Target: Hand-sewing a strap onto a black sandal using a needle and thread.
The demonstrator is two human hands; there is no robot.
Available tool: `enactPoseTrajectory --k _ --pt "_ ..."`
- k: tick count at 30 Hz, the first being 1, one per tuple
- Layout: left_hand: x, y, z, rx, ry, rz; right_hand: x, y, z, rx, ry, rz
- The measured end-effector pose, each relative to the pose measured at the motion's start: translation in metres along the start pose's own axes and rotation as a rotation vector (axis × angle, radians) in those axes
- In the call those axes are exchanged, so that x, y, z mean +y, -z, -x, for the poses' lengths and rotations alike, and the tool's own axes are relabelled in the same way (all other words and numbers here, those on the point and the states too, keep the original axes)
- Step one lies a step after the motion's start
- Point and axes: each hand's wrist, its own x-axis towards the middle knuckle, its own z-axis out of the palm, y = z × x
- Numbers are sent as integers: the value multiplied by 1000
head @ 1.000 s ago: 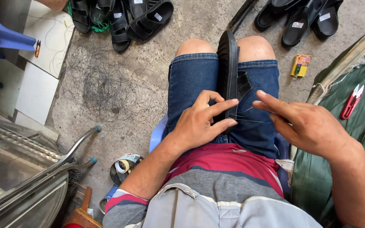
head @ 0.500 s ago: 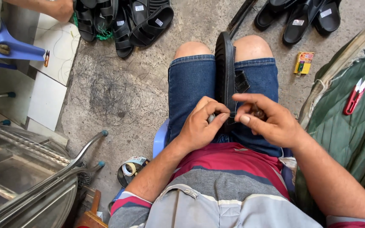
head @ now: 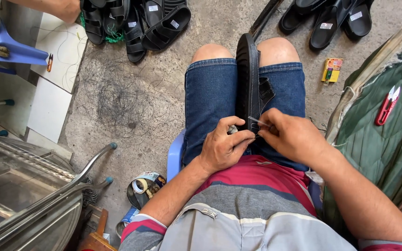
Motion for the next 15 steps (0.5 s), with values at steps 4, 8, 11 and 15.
enactPoseTrajectory --k 4,8,11,15 --pt "0 3 1 -4 11 20 22 0 2 39 -9 -1170" --pt "15 23 -11 -61 95 66 91 49 -2 542 51 -1362" --pt "19 38 -19 -90 210 161 152 33 4 1050 -349 -1128" --pt "14 51 -22 -394 328 -59 48 27 18 725 447 27"
